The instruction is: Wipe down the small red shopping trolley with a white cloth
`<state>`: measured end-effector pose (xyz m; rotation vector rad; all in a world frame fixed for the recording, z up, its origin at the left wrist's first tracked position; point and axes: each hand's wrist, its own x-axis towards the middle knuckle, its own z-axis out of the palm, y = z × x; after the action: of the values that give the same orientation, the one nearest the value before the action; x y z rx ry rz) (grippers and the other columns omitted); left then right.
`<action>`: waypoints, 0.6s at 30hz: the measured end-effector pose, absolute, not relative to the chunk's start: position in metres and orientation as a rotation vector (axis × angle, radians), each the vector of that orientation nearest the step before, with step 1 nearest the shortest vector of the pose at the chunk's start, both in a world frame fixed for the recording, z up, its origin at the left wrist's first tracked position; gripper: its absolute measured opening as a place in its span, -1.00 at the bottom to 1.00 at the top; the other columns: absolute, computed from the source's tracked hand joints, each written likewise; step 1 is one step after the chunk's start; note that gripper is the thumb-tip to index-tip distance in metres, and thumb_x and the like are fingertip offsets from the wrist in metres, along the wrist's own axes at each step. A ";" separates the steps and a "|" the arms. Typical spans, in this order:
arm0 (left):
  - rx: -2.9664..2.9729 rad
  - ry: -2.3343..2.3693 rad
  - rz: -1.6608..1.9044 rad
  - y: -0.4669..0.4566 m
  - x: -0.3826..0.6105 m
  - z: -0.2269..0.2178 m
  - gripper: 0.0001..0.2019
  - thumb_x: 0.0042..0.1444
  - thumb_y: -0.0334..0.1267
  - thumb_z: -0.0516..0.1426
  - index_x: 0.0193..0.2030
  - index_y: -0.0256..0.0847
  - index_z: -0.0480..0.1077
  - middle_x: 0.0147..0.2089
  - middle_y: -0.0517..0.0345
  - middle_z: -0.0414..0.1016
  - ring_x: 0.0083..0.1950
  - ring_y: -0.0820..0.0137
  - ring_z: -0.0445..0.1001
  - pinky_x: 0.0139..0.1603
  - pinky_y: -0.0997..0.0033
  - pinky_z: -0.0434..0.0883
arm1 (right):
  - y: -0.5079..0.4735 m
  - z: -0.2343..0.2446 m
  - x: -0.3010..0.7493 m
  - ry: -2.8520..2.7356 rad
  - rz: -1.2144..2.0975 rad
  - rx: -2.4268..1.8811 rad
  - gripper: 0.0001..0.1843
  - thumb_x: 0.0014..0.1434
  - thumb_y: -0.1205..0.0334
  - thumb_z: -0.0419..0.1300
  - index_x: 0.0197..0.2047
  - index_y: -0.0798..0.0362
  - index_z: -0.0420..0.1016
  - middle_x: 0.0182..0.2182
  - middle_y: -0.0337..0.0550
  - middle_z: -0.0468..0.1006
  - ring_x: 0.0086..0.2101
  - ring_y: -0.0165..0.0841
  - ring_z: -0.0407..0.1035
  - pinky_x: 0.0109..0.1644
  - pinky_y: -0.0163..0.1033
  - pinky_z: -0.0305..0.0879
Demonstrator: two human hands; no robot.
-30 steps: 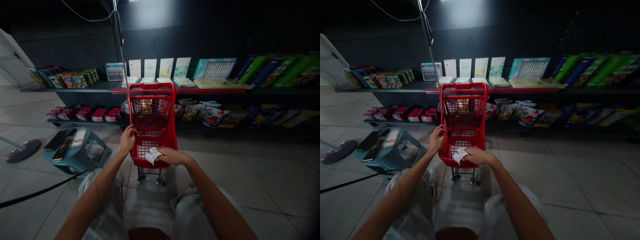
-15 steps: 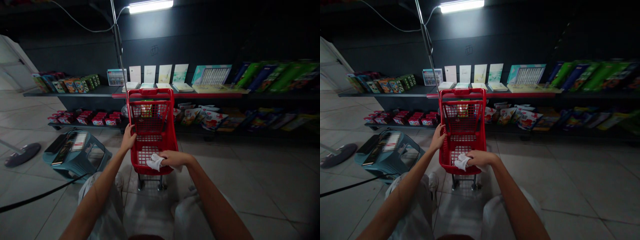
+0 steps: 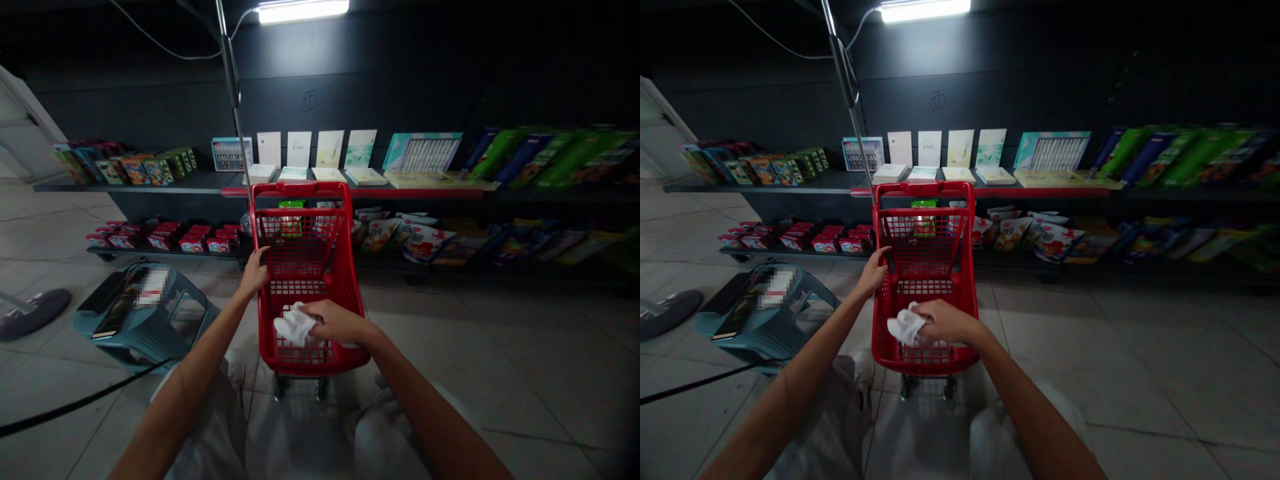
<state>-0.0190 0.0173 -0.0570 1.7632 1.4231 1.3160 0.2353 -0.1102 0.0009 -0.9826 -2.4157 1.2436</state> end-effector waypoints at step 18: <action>1.633 1.591 1.285 -0.024 -0.007 -0.041 -0.44 -0.07 -0.56 0.01 0.07 -0.13 0.50 0.10 0.11 0.60 0.17 0.23 0.52 0.33 0.18 0.39 | 0.078 -0.015 0.122 -1.547 0.010 -1.214 -0.36 0.27 0.41 0.09 0.41 0.08 0.35 0.34 0.16 0.17 0.38 -0.07 0.11 0.47 0.01 0.09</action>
<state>-0.0071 -0.0235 -0.0409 1.6331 1.5909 1.2849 0.1222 0.0779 -0.0151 -1.2139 -1.5473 0.0097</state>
